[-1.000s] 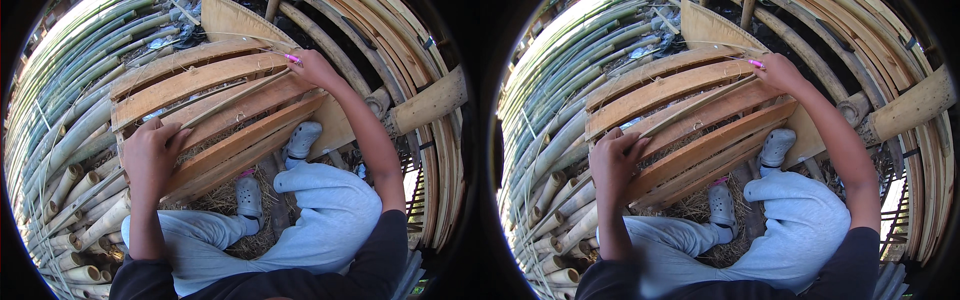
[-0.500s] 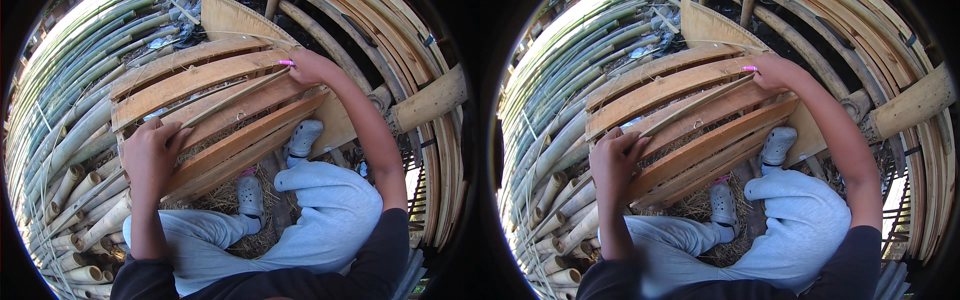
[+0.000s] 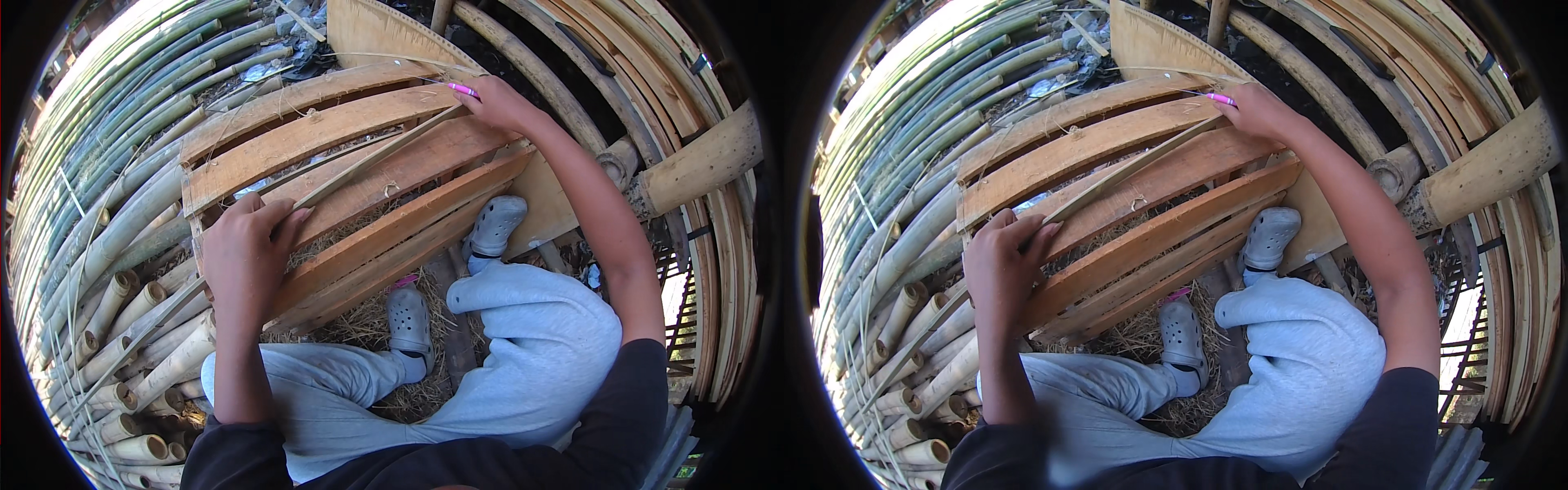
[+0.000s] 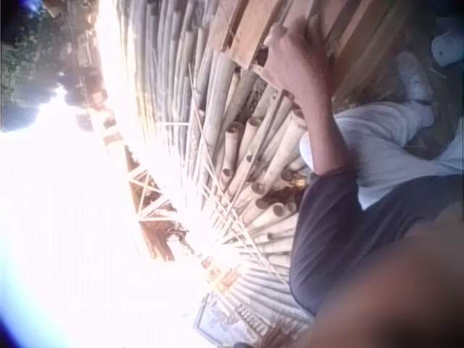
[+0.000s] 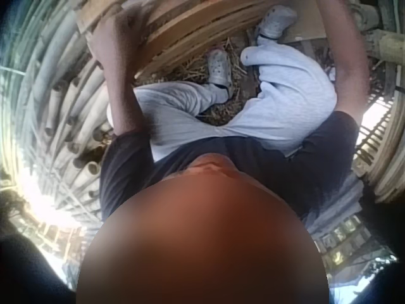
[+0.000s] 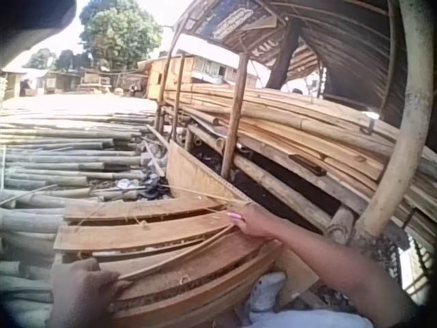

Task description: Scraping a thin strip of bamboo using a small knife to smooth its surface.

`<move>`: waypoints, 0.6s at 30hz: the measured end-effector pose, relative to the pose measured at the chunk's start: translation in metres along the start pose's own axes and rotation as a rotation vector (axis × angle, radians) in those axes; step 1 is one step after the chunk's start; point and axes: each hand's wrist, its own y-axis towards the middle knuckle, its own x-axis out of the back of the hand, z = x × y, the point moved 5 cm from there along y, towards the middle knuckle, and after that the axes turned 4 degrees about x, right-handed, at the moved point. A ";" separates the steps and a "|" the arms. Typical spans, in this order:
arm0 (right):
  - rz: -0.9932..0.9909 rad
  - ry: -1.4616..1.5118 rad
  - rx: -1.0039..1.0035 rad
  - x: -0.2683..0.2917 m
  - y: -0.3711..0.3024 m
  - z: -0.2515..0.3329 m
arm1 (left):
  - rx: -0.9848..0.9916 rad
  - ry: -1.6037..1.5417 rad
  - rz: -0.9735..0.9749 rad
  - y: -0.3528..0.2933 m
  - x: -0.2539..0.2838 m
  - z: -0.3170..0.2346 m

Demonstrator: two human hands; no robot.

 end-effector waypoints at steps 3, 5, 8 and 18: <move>-0.335 -0.107 0.256 0.004 -0.003 0.005 | 0.008 0.007 0.002 0.001 -0.001 0.000; -0.213 -0.077 0.184 0.001 0.002 -0.001 | 0.009 0.010 0.008 0.001 -0.003 -0.001; -0.170 0.066 -0.006 -0.003 0.001 -0.002 | 0.002 0.018 -0.005 0.000 0.000 0.000; -0.224 0.000 -0.122 -0.007 -0.006 -0.004 | -0.036 0.014 -0.018 -0.001 0.002 -0.002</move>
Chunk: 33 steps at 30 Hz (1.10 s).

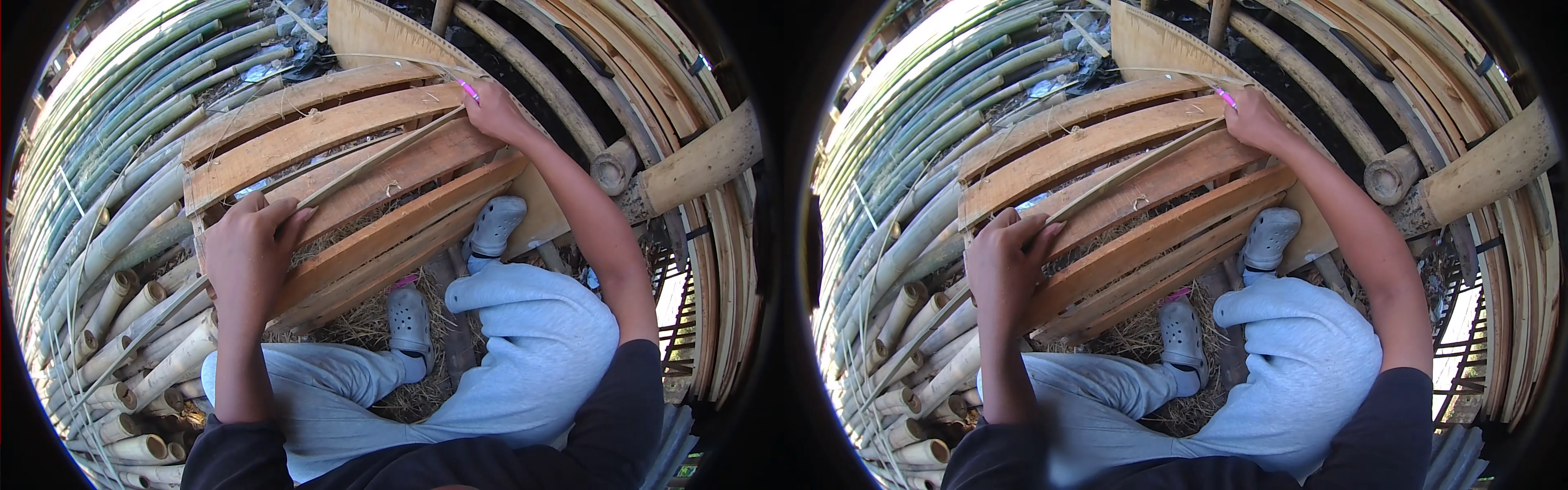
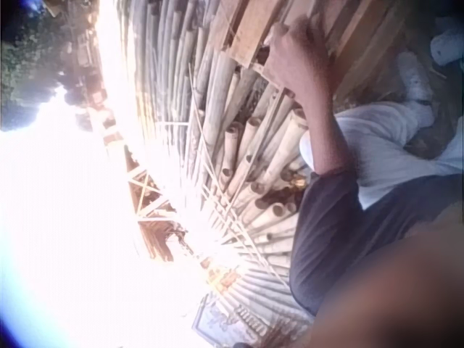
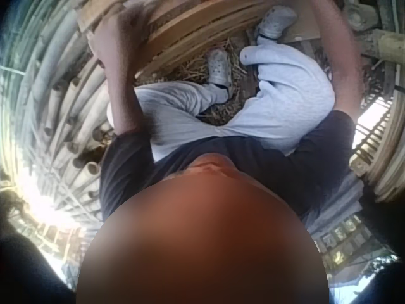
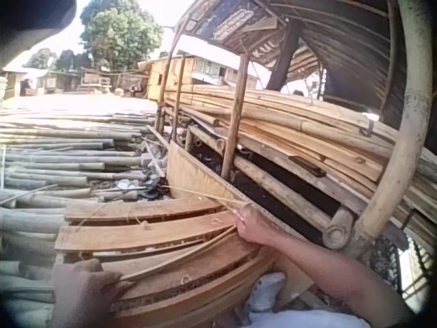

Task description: Scraping a thin strip of bamboo using a small knife to smooth its surface.

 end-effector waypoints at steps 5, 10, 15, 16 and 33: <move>-0.068 0.076 -0.062 0.000 -0.005 -0.001 | -0.012 0.021 -0.001 -0.001 -0.001 0.001; -0.104 0.081 -0.180 -0.002 -0.008 -0.004 | 0.027 0.029 0.029 0.000 -0.002 0.001; -0.041 0.100 -0.265 0.003 -0.002 -0.015 | 0.017 0.019 0.013 0.000 -0.001 0.001; 0.014 0.129 -0.281 0.004 -0.001 -0.016 | 0.012 0.019 0.017 0.000 -0.002 0.002; -0.147 0.030 -0.299 0.072 -0.004 0.002 | -0.018 0.013 -0.013 -0.001 0.001 0.003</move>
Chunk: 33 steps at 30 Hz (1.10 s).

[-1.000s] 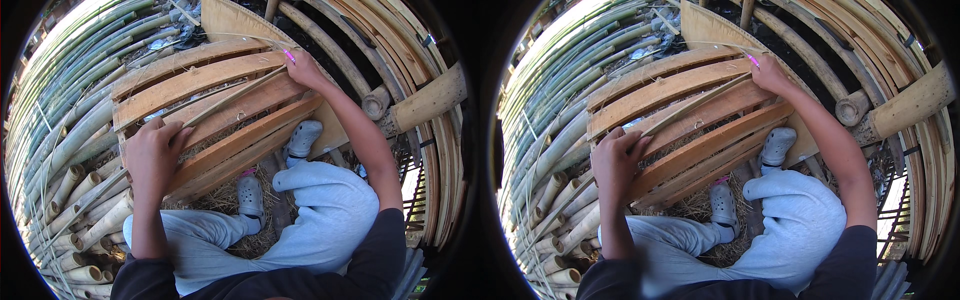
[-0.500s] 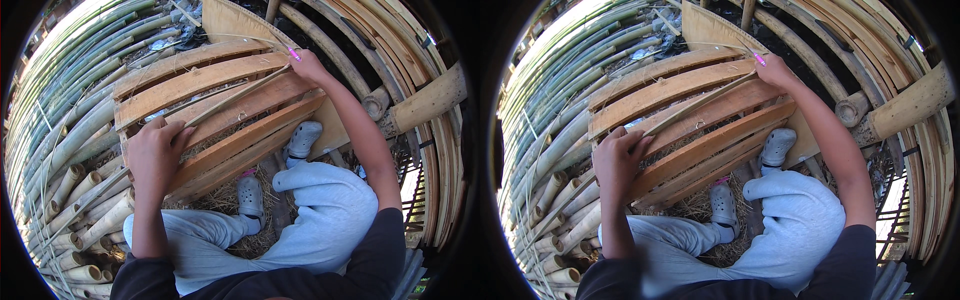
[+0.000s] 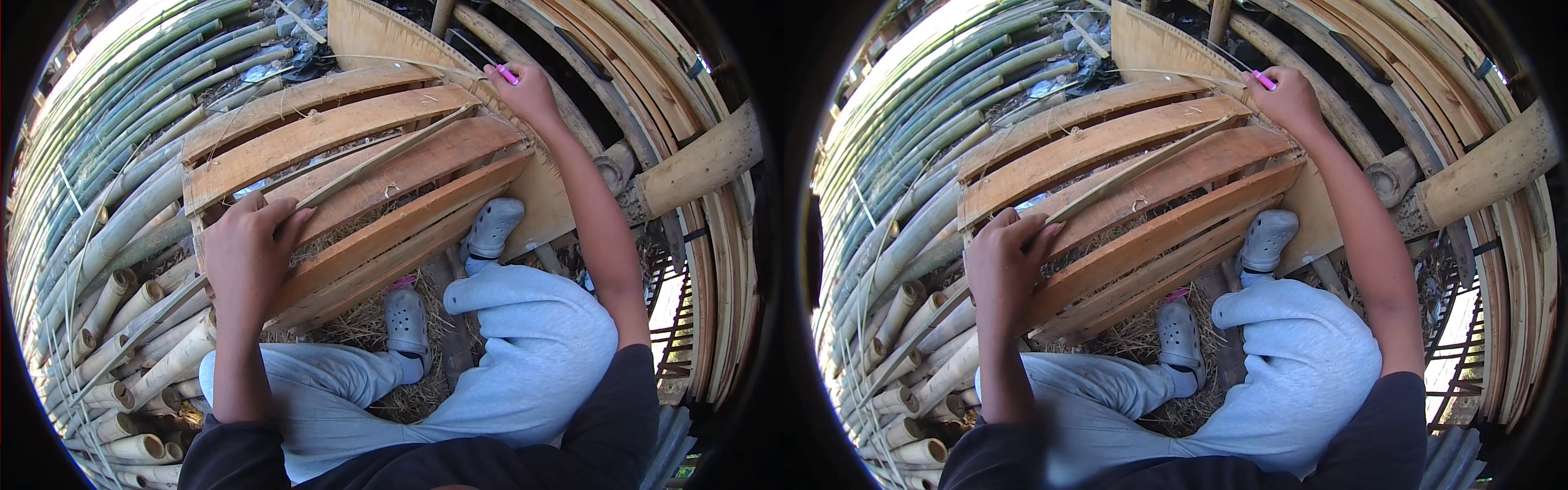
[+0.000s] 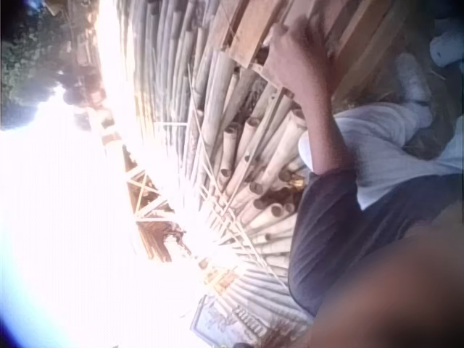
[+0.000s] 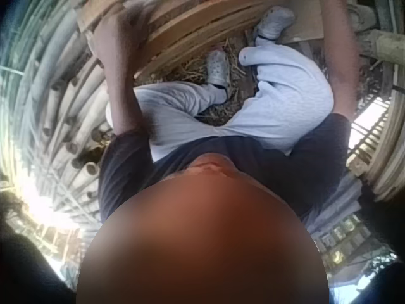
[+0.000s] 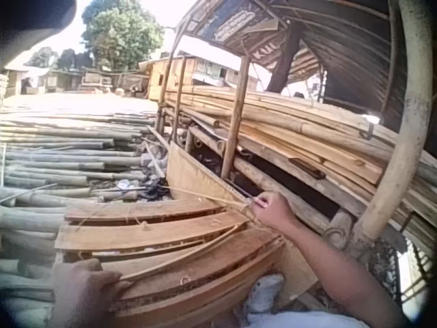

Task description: Scraping a thin strip of bamboo using a small knife to smooth its surface.

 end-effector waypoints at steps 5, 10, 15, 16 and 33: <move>0.279 0.152 0.142 -0.017 -0.020 0.009 | -0.009 -0.013 -0.002 0.002 -0.001 -0.004; 0.488 -0.012 0.106 0.009 -0.057 0.028 | 0.047 -0.015 0.033 0.002 -0.005 0.001; 0.737 0.001 0.209 0.052 -0.068 0.024 | 0.039 -0.017 0.031 0.001 -0.002 0.001; 0.759 -0.014 0.195 0.049 -0.070 0.023 | 0.030 -0.017 0.023 0.001 -0.002 0.001; 0.502 -0.021 0.182 -0.005 -0.080 0.035 | 0.034 -0.139 0.019 0.002 -0.001 -0.002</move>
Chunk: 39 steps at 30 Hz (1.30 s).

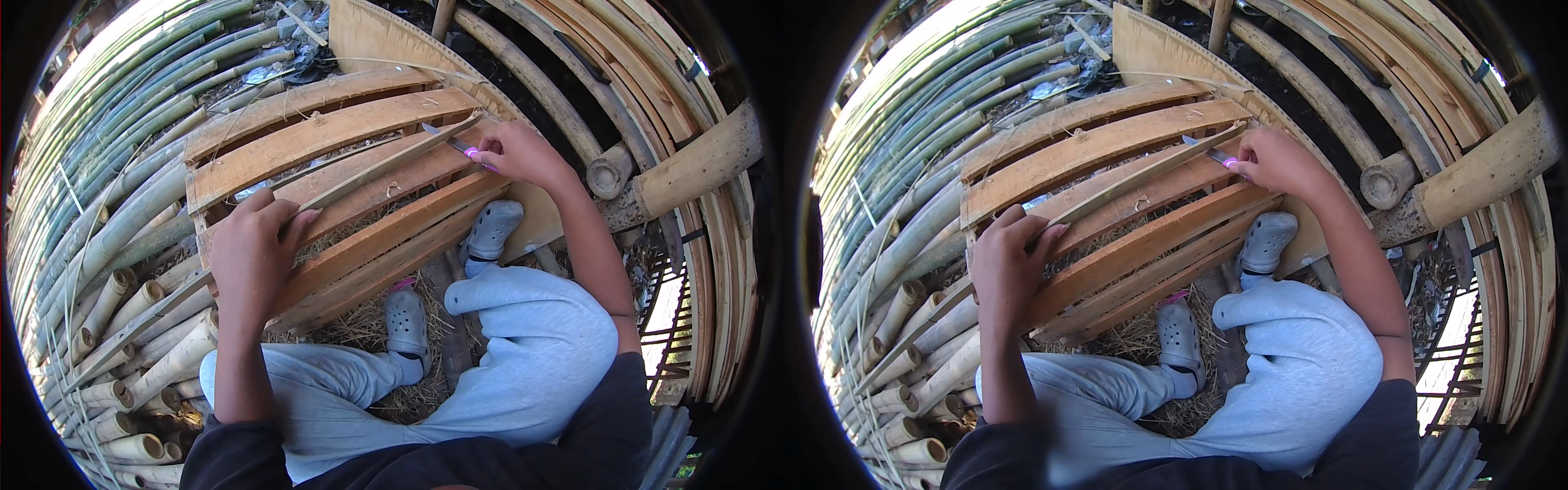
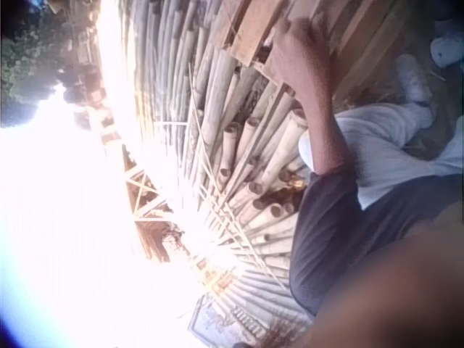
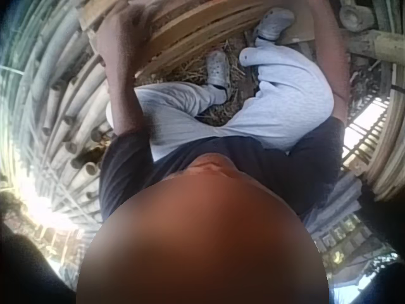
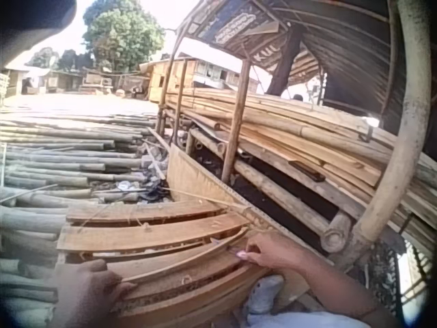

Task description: Scraping a thin strip of bamboo using a small knife to smooth its surface.

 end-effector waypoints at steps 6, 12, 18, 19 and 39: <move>-0.016 -0.076 -0.183 0.022 0.008 -0.009 | -0.025 0.034 0.007 -0.001 -0.002 0.003; -0.462 -0.524 0.681 0.015 0.022 0.008 | -0.031 0.038 0.011 -0.001 -0.003 0.002; 0.038 -0.656 0.345 0.001 0.054 -0.016 | -0.021 0.051 0.021 -0.001 -0.003 0.001; 0.039 -0.657 0.342 0.001 0.056 -0.022 | -0.020 0.054 0.017 -0.001 -0.003 0.001; -0.113 0.108 -0.173 -0.005 0.062 -0.049 | -0.010 0.060 0.037 -0.001 -0.003 0.001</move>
